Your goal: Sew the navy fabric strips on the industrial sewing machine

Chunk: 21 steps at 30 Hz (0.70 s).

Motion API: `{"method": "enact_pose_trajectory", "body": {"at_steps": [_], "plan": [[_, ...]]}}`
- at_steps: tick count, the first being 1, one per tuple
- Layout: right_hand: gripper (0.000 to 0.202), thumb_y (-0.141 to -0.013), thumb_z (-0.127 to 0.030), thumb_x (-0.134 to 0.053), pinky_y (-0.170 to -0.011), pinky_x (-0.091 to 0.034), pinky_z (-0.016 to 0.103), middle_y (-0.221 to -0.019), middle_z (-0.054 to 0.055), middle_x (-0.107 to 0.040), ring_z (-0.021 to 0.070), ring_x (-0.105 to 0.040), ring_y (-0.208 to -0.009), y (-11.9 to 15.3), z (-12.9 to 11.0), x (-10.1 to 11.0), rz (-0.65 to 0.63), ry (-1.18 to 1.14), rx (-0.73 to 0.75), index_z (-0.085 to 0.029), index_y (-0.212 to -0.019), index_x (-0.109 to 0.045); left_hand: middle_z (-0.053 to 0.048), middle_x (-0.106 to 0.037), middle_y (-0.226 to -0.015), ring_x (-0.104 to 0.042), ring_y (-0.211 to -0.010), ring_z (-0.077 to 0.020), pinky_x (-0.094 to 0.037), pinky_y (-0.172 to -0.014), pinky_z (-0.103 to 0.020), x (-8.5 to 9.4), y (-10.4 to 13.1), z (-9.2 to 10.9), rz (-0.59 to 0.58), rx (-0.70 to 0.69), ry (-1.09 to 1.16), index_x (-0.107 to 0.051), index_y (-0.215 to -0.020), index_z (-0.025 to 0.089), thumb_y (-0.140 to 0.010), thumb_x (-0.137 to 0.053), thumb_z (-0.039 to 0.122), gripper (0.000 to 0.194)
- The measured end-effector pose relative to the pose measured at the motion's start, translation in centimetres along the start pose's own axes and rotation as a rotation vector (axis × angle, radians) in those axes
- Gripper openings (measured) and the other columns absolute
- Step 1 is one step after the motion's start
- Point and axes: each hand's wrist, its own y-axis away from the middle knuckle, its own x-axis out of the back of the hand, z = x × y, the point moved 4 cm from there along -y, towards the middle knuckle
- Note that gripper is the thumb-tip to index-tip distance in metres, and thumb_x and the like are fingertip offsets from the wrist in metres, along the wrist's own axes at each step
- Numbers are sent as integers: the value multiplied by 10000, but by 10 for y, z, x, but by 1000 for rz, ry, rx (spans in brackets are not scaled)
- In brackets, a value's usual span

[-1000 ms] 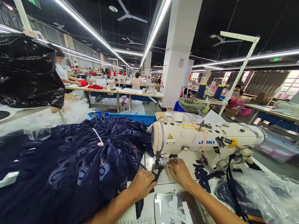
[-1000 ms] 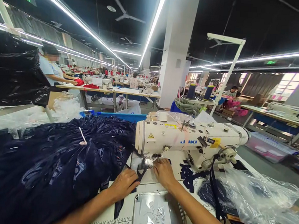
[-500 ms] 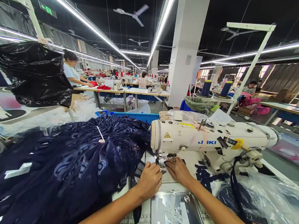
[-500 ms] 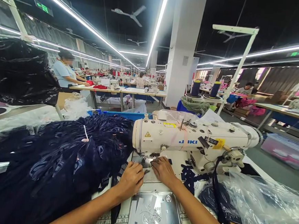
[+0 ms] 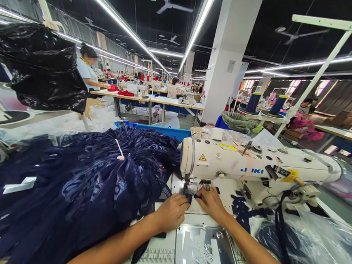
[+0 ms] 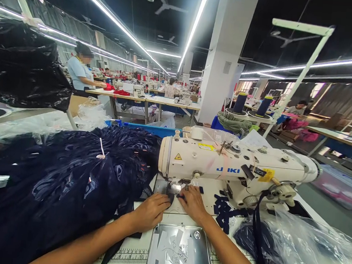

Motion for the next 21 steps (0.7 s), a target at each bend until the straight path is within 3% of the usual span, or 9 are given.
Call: {"method": "enact_pose_trajectory", "body": {"at_steps": [3,8,15,21], "plan": [[48,-786,-176,-506,-722,-373,337,-758,28,-588,196,-523,-756,-2,-3,-4,-23,-34,12,-189,-745,-525,-128,-564,-1074,-467,-1056,-240,-384,-918,-375,-1,5,2,-49,-5,-42,-533,-1030,95,-704,-431,60,343],[68,-786,-147,-484,-725,-385,338,-779,24,-601,196,-535,-760,-8,-7,-11,-61,-36,-6,-199,-769,-523,-132,-572,-1067,-486,-1039,-233,-396,-911,-369,-5,5,2,-115,30,-64,-541,-1039,98,-751,-416,64,316],[143,-827,-153,-406,-686,-398,330,-748,45,-614,204,-554,-728,-13,-10,-24,-120,18,37,-194,-785,-537,-170,-517,-1173,-486,-1047,-239,-392,-911,-349,-7,6,5,-69,-2,-126,-536,-1052,59,-765,-436,74,304],[205,-854,-206,-373,-590,-412,290,-652,31,-589,182,-548,-624,-17,1,-32,-165,-41,13,-204,-740,-544,-161,-532,-1140,-507,-992,-237,-413,-839,-342,-7,3,5,-109,-10,-153,-562,-946,75,-756,-471,88,211]]}}
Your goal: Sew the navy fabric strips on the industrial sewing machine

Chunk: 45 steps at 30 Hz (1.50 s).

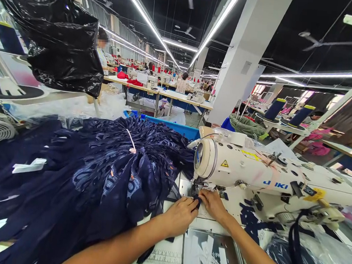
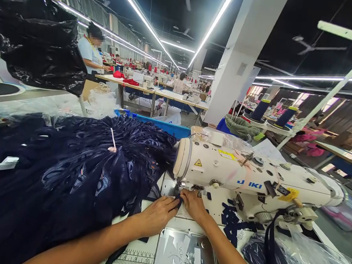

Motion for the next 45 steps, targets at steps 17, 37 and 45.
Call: {"method": "enact_pose_trajectory", "body": {"at_steps": [17,37,45], "plan": [[221,-871,-283,-348,-606,-448,293,-663,-3,-568,169,-552,-620,-1,9,-2,-53,-113,-40,-231,-774,-539,-127,-529,-1115,-487,-945,-224,-407,-792,-328,5,-6,-3,-58,36,7,-535,-890,117,-719,-506,97,175],[315,-876,-122,-337,-819,-487,402,-1027,127,-617,208,-551,-966,25,-16,21,120,97,386,-160,-1087,-568,-135,-595,-1044,-529,-978,-222,-413,-879,-348,-9,-5,-5,100,64,83,-559,-933,94,-727,-469,64,227],[327,-869,-95,-333,-820,-484,408,-1025,119,-624,210,-560,-953,24,-20,21,96,183,432,-167,-1069,-580,-141,-588,-1059,-518,-1009,-221,-397,-903,-339,-11,-6,-6,106,61,69,-555,-956,86,-723,-465,61,250]]}}
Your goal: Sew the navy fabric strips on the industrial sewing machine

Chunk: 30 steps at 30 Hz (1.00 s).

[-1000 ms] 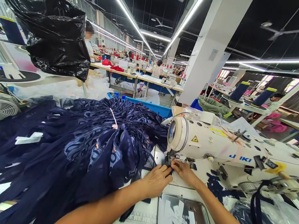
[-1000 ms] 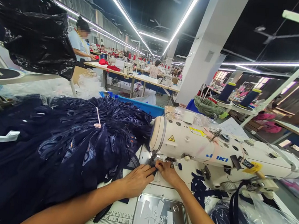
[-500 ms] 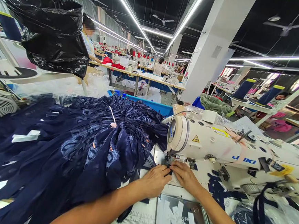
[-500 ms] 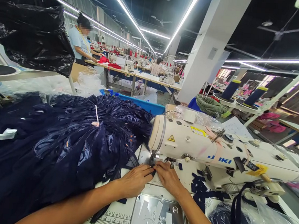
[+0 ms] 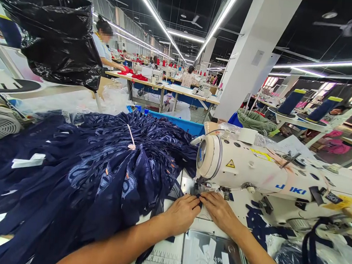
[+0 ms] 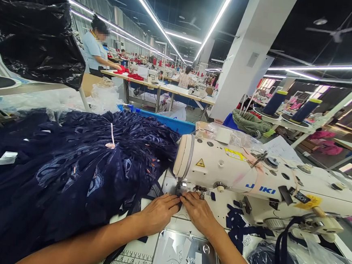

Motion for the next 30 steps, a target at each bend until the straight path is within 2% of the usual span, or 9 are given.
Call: {"method": "enact_pose_trajectory", "body": {"at_steps": [4,10,15,18,23,30], "plan": [[322,-859,-72,-322,-813,-474,425,-1021,135,-620,230,-559,-931,-2,-6,-1,-36,115,28,-126,-1040,-582,-125,-590,-1059,-518,-1004,-221,-376,-898,-346,4,-1,1,0,35,-17,-562,-949,94,-729,-458,59,246],[336,-824,-23,-314,-800,-469,419,-974,150,-629,230,-567,-875,-7,-13,0,-69,205,60,-101,-997,-590,-89,-587,-1065,-510,-983,-207,-341,-871,-370,11,-2,-2,-70,91,62,-558,-910,132,-737,-457,88,205],[319,-799,-6,-351,-817,-466,404,-970,150,-628,230,-569,-878,-7,-12,-3,-52,206,66,-92,-992,-589,-78,-607,-915,-525,-857,-221,-287,-886,-442,20,-3,-14,-91,85,31,-573,-945,135,-764,-513,267,232],[321,-790,1,-364,-815,-474,393,-1007,151,-623,227,-566,-910,-6,-9,-6,-43,211,59,-93,-1007,-582,-71,-581,-889,-518,-831,-220,-329,-799,-406,24,-4,-23,-77,100,17,-596,-940,158,-771,-521,334,255],[312,-760,8,-407,-779,-494,388,-1018,154,-624,236,-572,-919,-5,-6,-7,-30,250,83,-66,-1010,-579,-55,-561,-851,-526,-784,-203,-340,-725,-361,22,-5,-28,-55,103,34,-609,-929,181,-764,-528,336,241],[312,-741,19,-401,-732,-512,343,-975,140,-646,221,-590,-872,-11,-8,0,-8,271,112,-61,-966,-603,-12,-588,-679,-538,-675,-176,-326,-733,-365,21,-7,-26,-69,129,132,-595,-807,166,-765,-494,324,193]]}}
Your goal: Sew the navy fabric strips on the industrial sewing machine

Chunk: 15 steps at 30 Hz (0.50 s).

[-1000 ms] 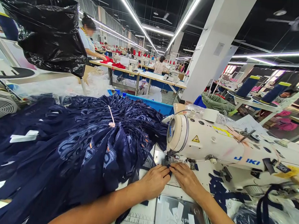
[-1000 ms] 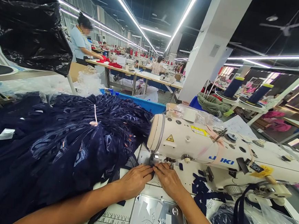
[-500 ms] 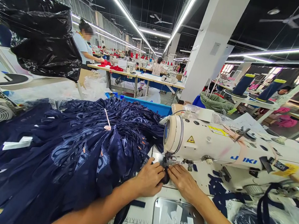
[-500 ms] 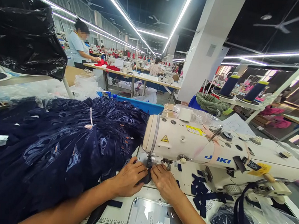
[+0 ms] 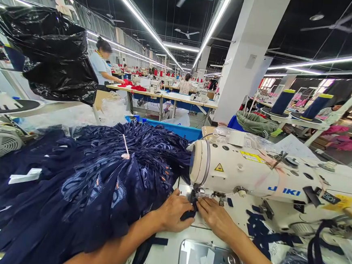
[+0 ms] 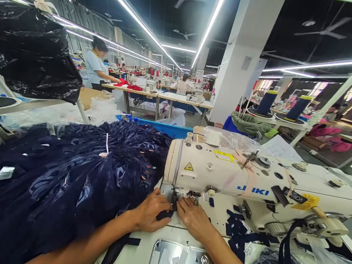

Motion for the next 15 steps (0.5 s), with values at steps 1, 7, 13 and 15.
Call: {"method": "enact_pose_trajectory", "body": {"at_steps": [1,7,13,15], "plan": [[312,-739,20,-402,-735,-511,345,-970,137,-648,221,-591,-869,-1,0,1,4,4,-2,-62,-962,-605,-7,-584,-655,-532,-656,-168,-325,-730,-363,1,-1,0,-6,14,21,-587,-754,164,-787,-464,326,206],[321,-715,33,-416,-751,-502,336,-963,129,-652,219,-585,-886,0,-1,0,28,-2,-24,-65,-951,-610,-18,-562,-681,-514,-729,-176,-331,-745,-359,0,-6,-5,83,91,20,-540,-623,164,-777,-473,291,210],[297,-719,15,-457,-723,-506,320,-975,120,-647,216,-585,-881,1,0,-4,-6,-19,-65,-85,-955,-608,-85,-537,-1141,-403,-1122,-259,-289,-905,-416,-4,-9,-9,107,144,-3,-553,-686,172,-700,-563,272,102],[284,-722,11,-479,-716,-507,321,-975,121,-646,219,-586,-881,1,0,-4,-18,-25,-67,-86,-957,-604,-78,-552,-1144,-376,-1162,-255,-272,-932,-431,-4,-9,-9,63,146,-3,-549,-708,175,-712,-549,262,86]]}}
